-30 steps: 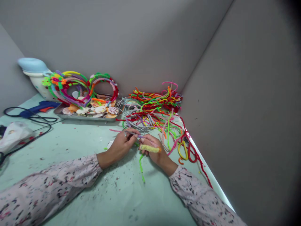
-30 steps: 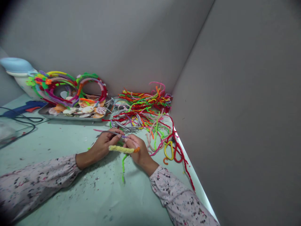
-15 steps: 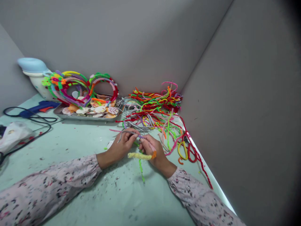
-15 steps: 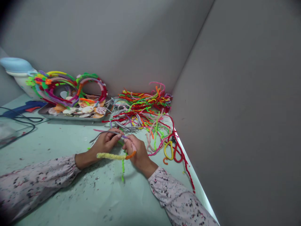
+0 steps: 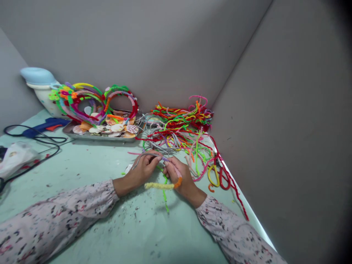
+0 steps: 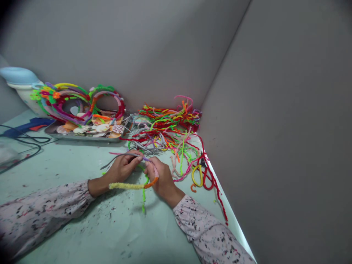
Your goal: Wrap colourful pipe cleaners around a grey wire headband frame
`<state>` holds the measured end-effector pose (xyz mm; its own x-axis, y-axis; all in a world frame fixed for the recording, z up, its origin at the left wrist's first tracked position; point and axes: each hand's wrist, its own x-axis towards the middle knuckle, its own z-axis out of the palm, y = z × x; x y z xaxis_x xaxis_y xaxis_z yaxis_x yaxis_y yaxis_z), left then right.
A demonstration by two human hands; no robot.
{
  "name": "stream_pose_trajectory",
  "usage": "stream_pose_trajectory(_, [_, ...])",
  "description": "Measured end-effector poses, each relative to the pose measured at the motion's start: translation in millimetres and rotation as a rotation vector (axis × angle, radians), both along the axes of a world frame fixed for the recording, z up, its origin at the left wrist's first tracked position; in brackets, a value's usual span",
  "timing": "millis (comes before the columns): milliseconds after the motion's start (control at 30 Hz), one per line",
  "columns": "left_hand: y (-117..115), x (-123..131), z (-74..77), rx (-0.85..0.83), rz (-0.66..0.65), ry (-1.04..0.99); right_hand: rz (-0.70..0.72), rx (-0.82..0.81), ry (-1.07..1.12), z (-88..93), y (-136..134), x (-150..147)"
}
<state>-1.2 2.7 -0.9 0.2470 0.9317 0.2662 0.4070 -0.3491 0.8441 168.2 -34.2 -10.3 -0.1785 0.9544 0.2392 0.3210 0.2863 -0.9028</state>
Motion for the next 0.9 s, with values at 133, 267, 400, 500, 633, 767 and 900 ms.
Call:
stream_pose_trajectory(133, [1,-1,-1.7,0.009,0.010,0.031,0.000,0.033,-0.032,-0.4,-1,0])
stream_pose_trajectory(267, [-2,1,5.5,-0.037,-0.003,-0.012,-0.015,0.034,-0.038,0.3,-1,1])
stream_pose_trajectory(400, [-4,5,12.5,-0.091,-0.056,-0.131,-0.018,0.037,-0.035,2.1,0,1])
stream_pose_trajectory(500, [-4,5,12.0,-0.072,-0.047,-0.133,-0.019,0.041,-0.042,3.4,0,1])
stream_pose_trajectory(633, [-2,3,6.6,-0.015,0.007,-0.043,-0.016,0.045,-0.054,4.4,-1,1])
stream_pose_trajectory(767, [0,1,3.0,0.019,0.020,0.011,-0.017,0.059,-0.062,5.2,-2,0])
stream_pose_trajectory(900, [0,2,3.6,0.028,0.033,0.006,-0.025,0.074,-0.068,6.1,-2,0])
